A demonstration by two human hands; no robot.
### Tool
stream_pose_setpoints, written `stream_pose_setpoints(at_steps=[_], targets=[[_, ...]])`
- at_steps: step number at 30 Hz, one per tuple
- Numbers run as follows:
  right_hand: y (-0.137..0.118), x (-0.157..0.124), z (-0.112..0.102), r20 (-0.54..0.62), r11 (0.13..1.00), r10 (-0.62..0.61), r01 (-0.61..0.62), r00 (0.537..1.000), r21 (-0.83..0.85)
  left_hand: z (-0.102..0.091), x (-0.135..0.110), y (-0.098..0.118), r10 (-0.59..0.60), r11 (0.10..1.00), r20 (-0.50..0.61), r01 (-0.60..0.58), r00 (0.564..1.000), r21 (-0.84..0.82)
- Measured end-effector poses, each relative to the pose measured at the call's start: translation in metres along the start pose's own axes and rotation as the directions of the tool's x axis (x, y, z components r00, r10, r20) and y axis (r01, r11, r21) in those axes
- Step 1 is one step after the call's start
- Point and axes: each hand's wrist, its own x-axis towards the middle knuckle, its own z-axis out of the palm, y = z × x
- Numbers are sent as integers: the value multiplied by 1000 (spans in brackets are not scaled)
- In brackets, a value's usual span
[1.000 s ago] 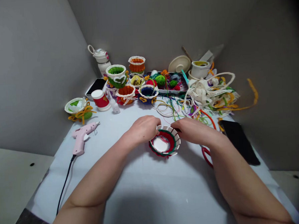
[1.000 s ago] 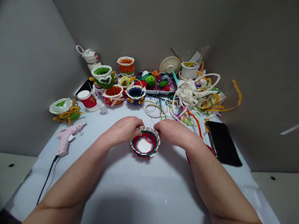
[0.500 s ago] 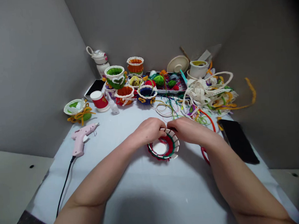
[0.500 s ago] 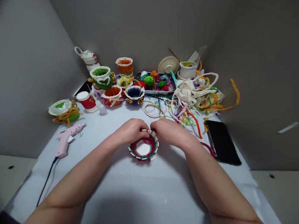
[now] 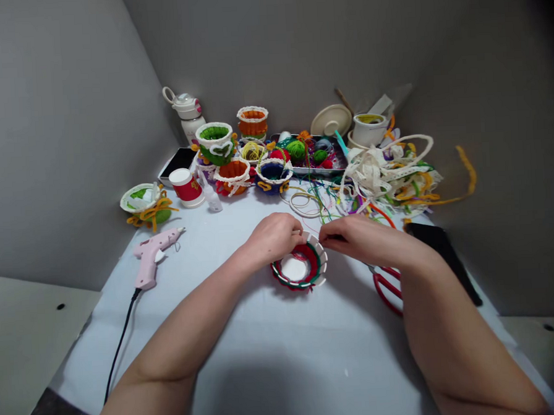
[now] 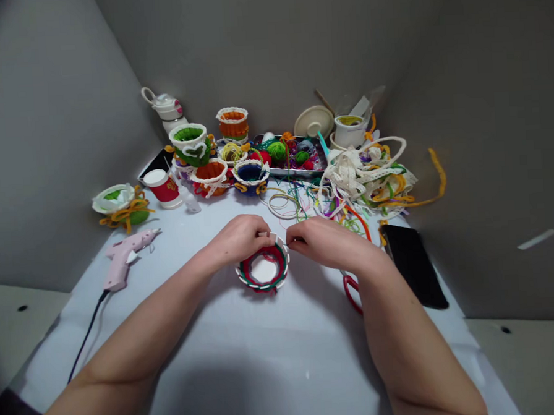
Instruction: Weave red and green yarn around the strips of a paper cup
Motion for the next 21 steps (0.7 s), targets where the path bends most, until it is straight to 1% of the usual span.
stream_pose_setpoints(at_steps=[3, 7, 12, 14, 19, 21], targets=[[2, -7, -3, -13, 1000, 3, -3, 1000, 10, 0, -1, 2, -12, 998, 3, 12, 1000, 61], [-1, -13, -6, -72, 1000, -19, 19, 997, 3, 0, 0, 3, -30, 994, -2, 30, 1000, 108], [-15, -9, -3, -179, 997, -77, 78, 981, -1, -2, 0, 6, -45, 992, 4, 44, 999, 121], [-20, -7, -1, -201, 996, -88, 86, 976, -18, -3, 0, 6, -45, 992, 7, 44, 999, 119], [-19, -9, -1, -119, 988, -153, 149, 981, -39, -3, 0, 6, -55, 993, 11, 54, 998, 107], [-15, -13, -3, -117, 988, -152, 148, 982, -37, -3, 0, 5, -55, 993, 9, 53, 998, 103]])
